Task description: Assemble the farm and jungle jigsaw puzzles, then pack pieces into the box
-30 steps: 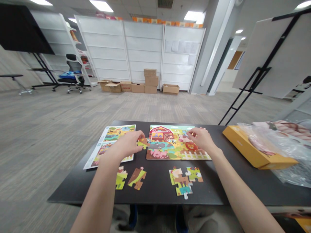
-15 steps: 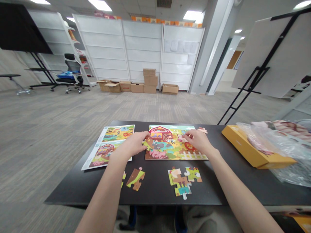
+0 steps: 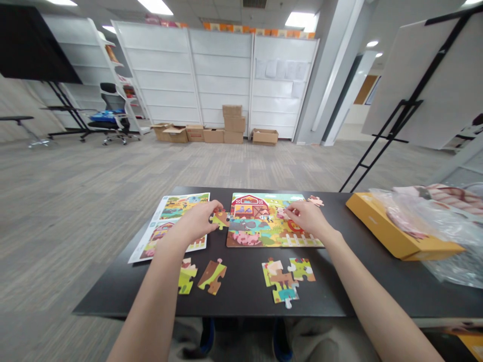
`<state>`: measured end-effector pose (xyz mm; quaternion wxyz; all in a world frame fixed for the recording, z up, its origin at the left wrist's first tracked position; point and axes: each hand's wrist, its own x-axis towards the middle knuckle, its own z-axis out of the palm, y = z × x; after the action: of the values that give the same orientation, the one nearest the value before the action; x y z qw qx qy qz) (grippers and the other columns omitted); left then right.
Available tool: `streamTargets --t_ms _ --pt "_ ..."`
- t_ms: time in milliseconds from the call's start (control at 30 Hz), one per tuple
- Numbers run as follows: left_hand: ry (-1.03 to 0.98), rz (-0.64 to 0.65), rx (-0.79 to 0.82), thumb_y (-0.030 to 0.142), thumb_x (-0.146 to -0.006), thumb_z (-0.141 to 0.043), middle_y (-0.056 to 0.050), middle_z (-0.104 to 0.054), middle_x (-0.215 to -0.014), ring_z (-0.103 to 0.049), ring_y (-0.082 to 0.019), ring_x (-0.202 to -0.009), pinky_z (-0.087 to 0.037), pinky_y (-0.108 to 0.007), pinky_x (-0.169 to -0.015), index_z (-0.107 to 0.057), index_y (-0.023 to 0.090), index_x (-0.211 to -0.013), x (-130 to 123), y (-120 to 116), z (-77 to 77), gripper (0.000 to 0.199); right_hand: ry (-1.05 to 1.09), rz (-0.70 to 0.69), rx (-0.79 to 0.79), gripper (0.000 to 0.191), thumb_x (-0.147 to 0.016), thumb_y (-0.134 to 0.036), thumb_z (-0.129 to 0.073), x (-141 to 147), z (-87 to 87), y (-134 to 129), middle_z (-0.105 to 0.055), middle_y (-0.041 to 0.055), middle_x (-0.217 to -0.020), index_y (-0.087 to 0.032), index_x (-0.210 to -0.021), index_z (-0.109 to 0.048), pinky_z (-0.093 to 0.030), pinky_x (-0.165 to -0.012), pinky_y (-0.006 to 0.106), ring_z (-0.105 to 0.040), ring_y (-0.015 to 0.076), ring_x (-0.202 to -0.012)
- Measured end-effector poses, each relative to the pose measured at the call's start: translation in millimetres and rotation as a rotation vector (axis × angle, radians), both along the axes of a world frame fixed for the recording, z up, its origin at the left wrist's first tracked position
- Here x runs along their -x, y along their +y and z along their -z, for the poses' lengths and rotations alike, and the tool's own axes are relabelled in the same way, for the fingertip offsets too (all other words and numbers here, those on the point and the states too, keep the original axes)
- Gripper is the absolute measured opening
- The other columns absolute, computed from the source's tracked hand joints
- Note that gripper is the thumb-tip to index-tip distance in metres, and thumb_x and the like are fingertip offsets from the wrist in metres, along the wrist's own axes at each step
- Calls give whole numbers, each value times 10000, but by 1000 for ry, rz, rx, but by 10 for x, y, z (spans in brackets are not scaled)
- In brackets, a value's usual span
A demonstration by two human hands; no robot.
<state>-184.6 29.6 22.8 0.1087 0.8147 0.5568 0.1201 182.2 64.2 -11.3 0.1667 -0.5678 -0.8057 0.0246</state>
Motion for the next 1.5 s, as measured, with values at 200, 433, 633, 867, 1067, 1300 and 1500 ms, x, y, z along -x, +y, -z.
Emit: streamTargets --t_ms 200,433,633,867,1067,1300,1500 --pt "-34 57 -15 147 -767 -600 -94 -671 -1263 -643 -248 -1149 -493 -355 -986 -515 197 -1299 -120 -21 58 541 -2 -1 11 265 -942 -351 -540 18 -14 -11 -756 42 -871 -216 -850 -748 -405 -669 264 -649 172 -754" --pt "-77 108 -81 128 -766 -610 -84 -662 -1271 -631 -254 -1186 -496 -367 -988 -433 239 -1383 -244 37 136 651 4 -25 -6 269 -946 -358 -548 1 21 6 -755 42 -855 -217 -836 -748 -390 -655 269 -639 173 -738" --pt "-44 112 -63 152 -795 -619 -95 -678 -1249 -641 -260 -1169 -499 -352 -966 -403 224 -1430 -402 -21 60 675 7 -40 -4 263 -947 -349 -548 -3 35 2 -755 43 -859 -217 -827 -741 -383 -643 268 -637 170 -736" --pt "-33 95 -55 188 -809 -629 -100 -678 -1261 -645 -260 -1161 -496 -356 -969 -461 211 -1385 -389 37 57 601 6 -47 6 271 -953 -350 -548 12 16 -13 -748 42 -848 -211 -812 -733 -372 -642 264 -636 169 -742" --pt "10 73 -66 238 -820 -637 -107 -684 -1249 -645 -275 -1143 -493 -381 -979 -557 190 -1277 -399 83 92 466 2 -42 10 270 -954 -358 -548 8 21 -18 -751 44 -866 -210 -825 -735 -358 -633 263 -636 168 -744" --pt "85 157 -1 298 -829 -645 -64 -704 -1233 -662 -268 -1118 -523 -353 -920 -615 239 -1190 -737 75 184 367 -13 -52 14 321 -966 -380 -521 4 23 -18 -748 47 -854 -206 -788 -724 -346 -629 267 -624 162 -721" --pt "115 202 20 260 -845 -615 -42 -725 -1183 -658 -248 -1125 -512 -336 -951 -679 247 -1089 -761 133 244 252 -21 -54 17 324 -964 -384 -522 10 8 -26 -742 53 -849 -204 -783 -722 -350 -639 267 -620 166 -726"
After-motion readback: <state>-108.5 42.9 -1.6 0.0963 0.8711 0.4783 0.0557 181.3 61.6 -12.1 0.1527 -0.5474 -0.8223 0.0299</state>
